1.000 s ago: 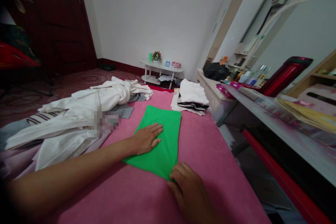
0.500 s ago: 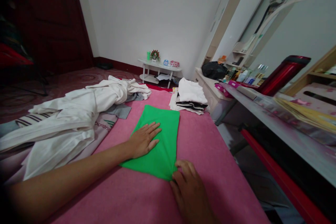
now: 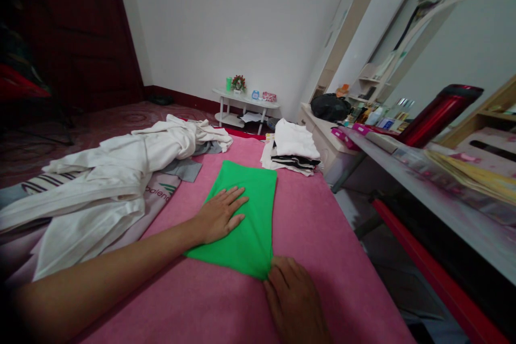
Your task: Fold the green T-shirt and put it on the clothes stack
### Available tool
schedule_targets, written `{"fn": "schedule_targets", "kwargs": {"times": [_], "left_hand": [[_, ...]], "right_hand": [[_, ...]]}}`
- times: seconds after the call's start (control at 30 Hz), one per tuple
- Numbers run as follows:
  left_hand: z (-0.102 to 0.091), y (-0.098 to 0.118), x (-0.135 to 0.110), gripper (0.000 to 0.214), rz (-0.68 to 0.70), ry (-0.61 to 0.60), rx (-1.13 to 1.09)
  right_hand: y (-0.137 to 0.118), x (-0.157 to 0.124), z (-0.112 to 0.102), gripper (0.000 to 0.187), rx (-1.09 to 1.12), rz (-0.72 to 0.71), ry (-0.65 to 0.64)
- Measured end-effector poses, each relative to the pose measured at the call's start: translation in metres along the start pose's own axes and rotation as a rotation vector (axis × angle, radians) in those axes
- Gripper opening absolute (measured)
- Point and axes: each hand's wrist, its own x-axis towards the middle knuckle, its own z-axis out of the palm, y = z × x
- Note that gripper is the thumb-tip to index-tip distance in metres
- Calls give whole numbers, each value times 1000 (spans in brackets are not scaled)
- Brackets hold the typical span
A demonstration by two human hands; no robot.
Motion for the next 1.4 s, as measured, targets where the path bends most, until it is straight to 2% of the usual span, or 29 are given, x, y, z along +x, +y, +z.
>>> {"fn": "schedule_targets", "kwargs": {"times": [0.13, 0.27, 0.37, 0.47, 0.53, 0.6, 0.73, 0.9, 0.97, 1.1, 1.17, 1.27, 1.33, 1.4], "left_hand": [[0, 1, -1, 54, -18, 5, -12], [-4, 3, -3, 51, -8, 66, -27], [-10, 6, -3, 45, 174, 46, -79], [-13, 8, 0, 58, 404, -66, -143], [-11, 9, 2, 67, 414, -100, -170], [-8, 9, 3, 69, 372, -101, -185], [-2, 7, 3, 59, 336, -89, -197], [1, 4, 2, 51, 309, -62, -195], [0, 4, 2, 50, 292, -56, -196], [-3, 7, 0, 49, 219, -43, -188], [-3, 7, -1, 46, 143, -6, -175], [-1, -3, 5, 52, -55, 127, -150], [0, -19, 14, 59, -218, 235, -139], [-3, -39, 28, 65, -378, 305, -175]], "right_hand": [[2, 4, -1, 22, 35, 103, -66], [10, 20, -1, 27, 199, 432, -144], [17, 31, 3, 21, 322, 598, -192], [24, 36, 10, 22, 413, 696, -202], [27, 38, 14, 25, 476, 752, -188], [30, 39, 16, 26, 540, 790, -164], [31, 33, 19, 24, 679, 850, -85], [36, 24, 18, 23, 714, 910, -22], [40, 29, 15, 23, 736, 903, -68], [42, 49, 11, 35, 785, 852, -259], [42, 59, 11, 37, 729, 800, -309], [50, 72, 17, 33, 530, 729, -301], [64, 83, 23, 28, 428, 710, -242], [82, 100, 32, 22, 438, 737, -142]]}}
